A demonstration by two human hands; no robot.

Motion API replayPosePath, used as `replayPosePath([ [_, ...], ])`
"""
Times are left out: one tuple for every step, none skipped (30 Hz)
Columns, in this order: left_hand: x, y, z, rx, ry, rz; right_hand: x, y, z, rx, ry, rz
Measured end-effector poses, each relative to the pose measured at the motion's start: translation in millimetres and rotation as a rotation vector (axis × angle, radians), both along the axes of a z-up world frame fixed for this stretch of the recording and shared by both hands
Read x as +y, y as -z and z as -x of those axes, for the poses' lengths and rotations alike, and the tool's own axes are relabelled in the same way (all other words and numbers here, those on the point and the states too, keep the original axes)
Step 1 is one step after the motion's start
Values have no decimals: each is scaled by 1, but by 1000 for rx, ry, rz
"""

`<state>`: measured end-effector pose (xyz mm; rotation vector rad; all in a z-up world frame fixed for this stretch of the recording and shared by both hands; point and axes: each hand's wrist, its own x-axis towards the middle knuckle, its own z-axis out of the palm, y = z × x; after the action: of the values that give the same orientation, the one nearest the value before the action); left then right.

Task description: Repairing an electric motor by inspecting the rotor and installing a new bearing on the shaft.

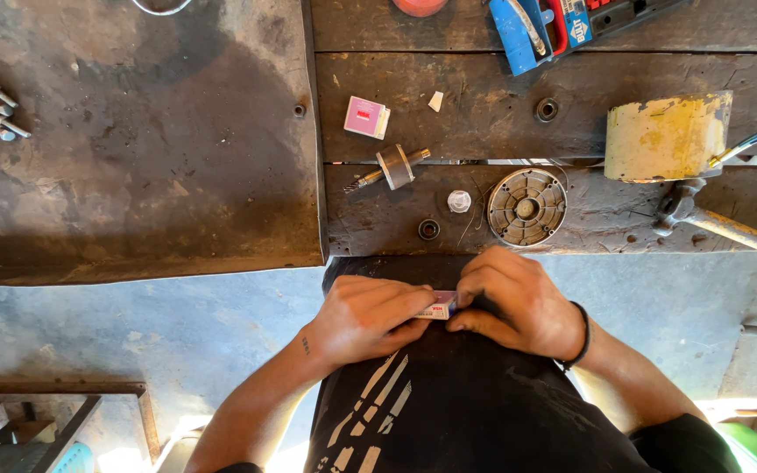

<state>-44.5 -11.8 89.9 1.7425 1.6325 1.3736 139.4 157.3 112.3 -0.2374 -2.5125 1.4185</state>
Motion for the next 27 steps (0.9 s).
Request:
replayPosePath([
  [0,1,0,-4,2,10,3,-4,1,0,5,-13],
  [0,0,1,-4,3,10,5,-4,2,-1,6,-13],
  [1,-1,1,-7,8,14,7,-5,2,-11,-8,-26],
  [2,-2,2,-10,12,17,9,-6,2,-21,-22,-39],
  [2,-1,2,-10,15,15,11,-5,5,-22,-20,-41],
  [3,0,3,-9,20,14,12,-4,7,-22,-44,18],
  [3,1,2,-8,23,16,12,-3,10,-23,-70,81],
  [2,3,2,-11,23,17,12,1,9,-25,-69,82],
  [1,4,2,-13,22,23,13,6,9,-24,-82,112],
  [1,5,2,-15,20,28,14,10,9,-22,-95,143],
  [0,6,1,-15,19,29,14,9,11,-22,-96,144],
  [-1,7,1,-4,10,30,14,8,12,-29,-108,151],
  [-2,8,1,8,2,30,13,7,13,-35,-120,158],
  [-2,8,1,7,1,32,14,7,14,-35,-121,159],
  [-2,7,2,-3,6,34,14,7,15,-45,-142,157],
  [-2,6,2,-12,10,37,14,6,15,-55,-162,156],
  [-2,6,1,-12,10,39,14,5,16,-55,-162,157],
  [-2,5,0,-5,11,38,15,4,17,-68,-178,146],
  [-2,5,-1,1,13,38,14,2,17,-84,-193,136],
  [0,2,1,0,15,40,14,3,16,-85,-191,138],
  [2,-2,2,-7,31,43,14,4,16,-88,-211,144],
  [4,-5,3,-14,48,46,14,5,16,-91,-231,150],
  [3,-4,4,-15,48,48,12,5,15,-91,-230,152],
  [1,-3,4,-9,61,58,11,5,14,-94,-240,153],
  [0,-2,5,-3,74,67,11,5,14,-96,-250,153],
  [1,-3,6,-2,75,67,12,5,14,-95,-249,153],
  [2,-4,7,-2,78,72,12,4,13,-98,-249,154],
])
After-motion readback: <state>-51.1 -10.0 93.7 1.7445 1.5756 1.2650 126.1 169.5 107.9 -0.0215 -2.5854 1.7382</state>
